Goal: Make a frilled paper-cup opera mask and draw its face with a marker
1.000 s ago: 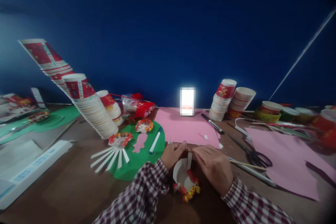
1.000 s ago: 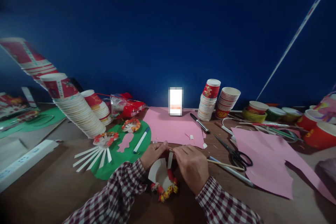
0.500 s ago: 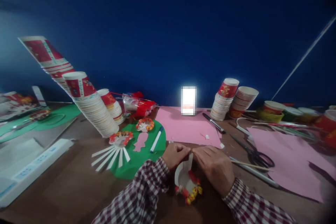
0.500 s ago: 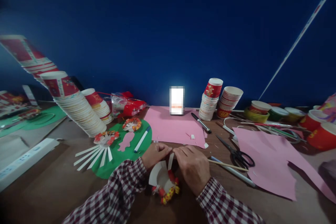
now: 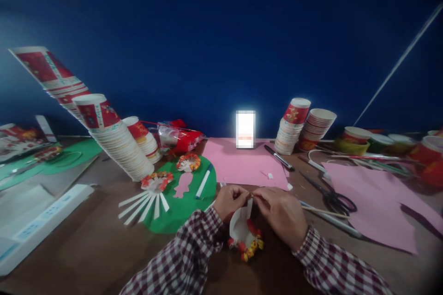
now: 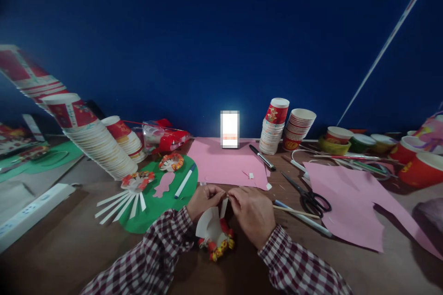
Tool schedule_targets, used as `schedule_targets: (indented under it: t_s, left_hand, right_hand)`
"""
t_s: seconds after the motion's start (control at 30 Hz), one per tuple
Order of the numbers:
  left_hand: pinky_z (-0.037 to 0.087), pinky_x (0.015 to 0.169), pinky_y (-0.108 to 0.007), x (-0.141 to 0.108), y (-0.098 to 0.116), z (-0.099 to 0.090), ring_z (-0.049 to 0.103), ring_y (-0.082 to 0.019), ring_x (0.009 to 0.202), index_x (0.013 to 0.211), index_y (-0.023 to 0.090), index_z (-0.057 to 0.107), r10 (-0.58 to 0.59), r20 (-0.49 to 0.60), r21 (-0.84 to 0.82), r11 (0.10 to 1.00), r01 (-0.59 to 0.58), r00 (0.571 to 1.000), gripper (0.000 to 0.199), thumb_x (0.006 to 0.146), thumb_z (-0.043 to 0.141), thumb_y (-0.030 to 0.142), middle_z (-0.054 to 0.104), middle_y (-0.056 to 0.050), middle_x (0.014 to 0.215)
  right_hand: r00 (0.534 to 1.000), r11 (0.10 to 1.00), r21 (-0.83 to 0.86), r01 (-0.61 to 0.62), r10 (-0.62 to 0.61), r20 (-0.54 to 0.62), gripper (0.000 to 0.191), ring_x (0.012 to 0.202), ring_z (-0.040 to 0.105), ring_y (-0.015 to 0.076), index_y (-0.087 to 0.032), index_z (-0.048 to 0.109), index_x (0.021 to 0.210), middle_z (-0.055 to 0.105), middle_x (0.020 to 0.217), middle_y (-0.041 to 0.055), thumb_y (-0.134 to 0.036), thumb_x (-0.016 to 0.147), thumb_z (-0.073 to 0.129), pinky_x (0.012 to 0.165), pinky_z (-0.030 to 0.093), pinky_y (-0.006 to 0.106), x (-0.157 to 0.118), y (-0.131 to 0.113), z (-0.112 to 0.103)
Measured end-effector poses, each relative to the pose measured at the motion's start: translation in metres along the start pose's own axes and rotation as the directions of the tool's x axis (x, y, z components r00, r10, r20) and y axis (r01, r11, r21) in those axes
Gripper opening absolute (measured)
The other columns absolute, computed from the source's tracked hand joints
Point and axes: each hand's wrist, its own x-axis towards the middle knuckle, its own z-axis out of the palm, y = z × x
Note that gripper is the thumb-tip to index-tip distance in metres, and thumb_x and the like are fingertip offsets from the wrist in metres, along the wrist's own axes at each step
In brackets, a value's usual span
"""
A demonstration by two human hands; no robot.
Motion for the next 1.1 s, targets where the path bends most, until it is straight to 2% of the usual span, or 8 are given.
schedule_targets:
  t_s: [0.17, 0.37, 0.63, 0.93, 1.1]
  left_hand:
    - [0.038, 0.05, -0.02, -0.0016, 0.0015, -0.0002, 0.05, -0.011, 0.054, 0.067, 0.01, 0.063, 0.037, -0.017, 0.042, 0.998, -0.037, 0.999, 0.029, 0.073, 0.052, 0.036, 0.06, -0.003, 0.059]
    - [0.038, 0.05, -0.02, -0.0032, 0.0027, -0.0006, 0.05, -0.01, 0.054, 0.069, 0.009, 0.063, 0.022, 0.0, 0.036, 0.999, -0.022, 1.0, 0.027, 0.073, 0.052, 0.034, 0.06, -0.003, 0.059]
    - [0.036, 0.049, -0.02, -0.005, 0.0061, -0.0038, 0.047, -0.009, 0.05, 0.073, 0.008, 0.063, -0.084, 0.075, -0.12, 0.988, 0.093, 0.994, 0.031, 0.07, 0.057, 0.039, 0.057, -0.001, 0.057]
    - [0.037, 0.053, -0.021, -0.0038, 0.0062, -0.0063, 0.049, -0.01, 0.054, 0.073, 0.009, 0.063, -0.092, 0.107, -0.208, 0.972, 0.113, 0.99, 0.031, 0.065, 0.063, 0.039, 0.061, -0.003, 0.062]
    - [0.039, 0.053, -0.021, -0.0034, 0.0068, -0.0041, 0.051, -0.009, 0.054, 0.075, 0.01, 0.063, -0.129, 0.138, -0.311, 0.936, 0.166, 0.982, 0.03, 0.058, 0.069, 0.034, 0.062, -0.002, 0.062]
  right_hand:
    - [0.999, 0.999, 0.033, -0.04, 0.04, 0.019, 0.016, 0.076, 0.058, 0.0151, -0.024, 0.062, 0.085, 0.066, 0.081, -0.0004, -0.028, 0.084, 0.046, 0.068, 0.037, 0.025, 0.0011, 0.0004, -0.0015]
    - [0.997, 0.998, 0.023, -0.057, 0.056, 0.044, 0.017, 0.069, 0.057, 0.0134, -0.023, 0.061, 0.077, 0.065, 0.074, -0.0016, -0.025, 0.084, 0.046, 0.061, 0.034, 0.023, 0.0013, 0.0004, -0.0001]
    - [0.999, 0.998, 0.052, -0.039, 0.037, 0.038, 0.017, 0.07, 0.055, 0.0137, -0.021, 0.06, 0.074, 0.064, 0.073, 0.0, -0.022, 0.083, 0.046, 0.063, 0.032, 0.024, 0.0012, 0.0001, 0.0011]
    - [1.0, 0.998, 0.06, -0.004, 0.004, 0.008, 0.016, 0.074, 0.055, 0.0145, -0.022, 0.06, 0.077, 0.064, 0.076, 0.0005, -0.021, 0.084, 0.046, 0.067, 0.034, 0.024, -0.0007, -0.0008, 0.0019]
    - [1.0, 0.997, 0.08, -0.002, 0.005, -0.028, 0.017, 0.071, 0.056, 0.0141, -0.021, 0.061, 0.078, 0.064, 0.074, 0.0018, -0.022, 0.084, 0.045, 0.066, 0.035, 0.024, -0.0003, 0.0001, 0.0017]
